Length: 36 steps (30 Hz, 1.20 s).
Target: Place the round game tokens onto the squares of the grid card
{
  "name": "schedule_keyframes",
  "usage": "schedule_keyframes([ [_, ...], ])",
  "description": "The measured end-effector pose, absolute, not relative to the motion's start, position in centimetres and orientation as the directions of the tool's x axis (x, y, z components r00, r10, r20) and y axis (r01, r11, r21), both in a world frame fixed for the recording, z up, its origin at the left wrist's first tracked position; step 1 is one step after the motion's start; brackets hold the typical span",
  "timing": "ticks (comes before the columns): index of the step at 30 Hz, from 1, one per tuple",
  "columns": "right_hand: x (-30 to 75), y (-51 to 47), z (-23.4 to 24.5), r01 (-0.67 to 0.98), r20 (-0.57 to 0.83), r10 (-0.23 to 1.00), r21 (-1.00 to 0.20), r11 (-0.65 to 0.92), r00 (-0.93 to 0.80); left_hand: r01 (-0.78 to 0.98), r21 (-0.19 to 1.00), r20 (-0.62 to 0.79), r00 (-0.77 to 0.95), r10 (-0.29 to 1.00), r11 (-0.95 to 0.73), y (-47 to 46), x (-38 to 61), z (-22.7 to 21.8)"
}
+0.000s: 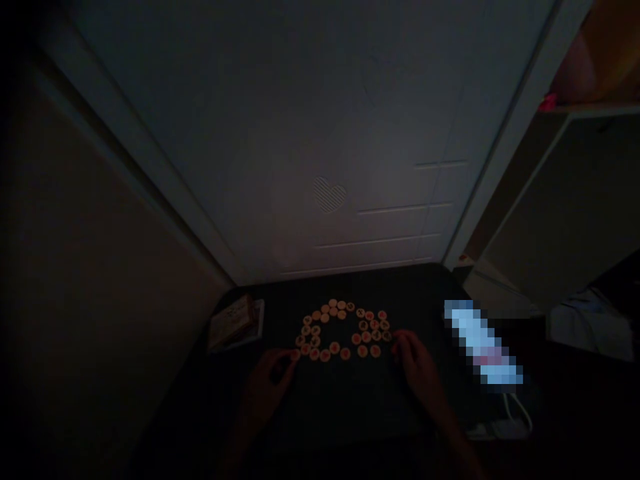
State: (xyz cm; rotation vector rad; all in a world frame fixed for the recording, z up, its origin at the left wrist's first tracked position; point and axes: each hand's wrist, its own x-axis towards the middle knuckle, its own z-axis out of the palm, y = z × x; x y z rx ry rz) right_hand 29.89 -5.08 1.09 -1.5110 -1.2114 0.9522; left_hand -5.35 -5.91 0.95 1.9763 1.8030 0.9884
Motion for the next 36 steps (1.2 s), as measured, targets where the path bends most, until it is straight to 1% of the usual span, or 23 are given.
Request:
schedule_keyframes([
  [3, 29.8, -5.1, 0.9, 0.242, -0.021, 0.975, -0.967, -0.076, 0.223, 0.769, 0.618, 0.282, -0.023, 0.959, -0.163, -5.9, -5.3, 1.1],
  [7, 29.7, -5.3, 0.9, 0.166, -0.047, 0.967, -0.982, -0.09, 0.25, 0.769, 0.616, 0.299, -0.024, 0.954, -0.173, -6.0, -5.2, 1.2],
  [9, 29.7, -5.5, 1.0, 0.176, -0.058, 0.966, -0.979, -0.105, 0.251, 0.767, 0.617, 0.309, -0.027, 0.951, -0.178, -6.1, -5.2, 1.3],
  [12, 29.8, -5.8, 1.4, 0.262, -0.04, 0.964, -0.959, -0.111, 0.262, 0.762, 0.622, 0.307, -0.027, 0.951, -0.179, -6.1, -5.2, 1.2],
  [15, 29.8, -5.9, 1.8, 0.347, 0.055, 0.965, -0.937, -0.038, 0.255, 0.755, 0.631, 0.299, -0.029, 0.954, -0.175, -6.0, -5.2, 1.1],
  [19, 29.6, -5.7, 1.6, 0.399, 0.131, 0.961, -0.917, 0.023, 0.245, 0.756, 0.631, 0.294, -0.025, 0.956, -0.175, -6.0, -5.2, 1.1],
  [22, 29.4, -5.6, 0.9, 0.437, 0.146, 0.955, -0.899, 0.019, 0.258, 0.769, 0.62, 0.284, -0.035, 0.958, -0.156, -6.0, -5.2, 1.2],
  [25, 29.4, -5.5, 0.1, 0.531, 0.155, 0.949, -0.847, -0.016, 0.276, 0.768, 0.619, 0.288, -0.026, 0.957, -0.165, -6.0, -5.3, 1.1],
  [29, 29.4, -5.3, -0.4, 0.655, 0.215, 0.949, -0.756, 0.012, 0.23, 0.764, 0.621, 0.297, -0.021, 0.955, -0.176, -6.1, -5.4, 1.0],
  [32, 29.3, -5.2, -0.6, 0.707, 0.221, 0.954, -0.707, 0.015, 0.201, 0.769, 0.616, 0.3, -0.029, 0.954, -0.17, -6.1, -5.3, 1.0],
  [36, 29.1, -5.0, -0.9, 0.754, 0.234, 0.951, -0.657, 0.001, 0.203, 0.766, 0.62, 0.295, -0.026, 0.955, -0.171, -6.0, -5.2, 1.1],
])
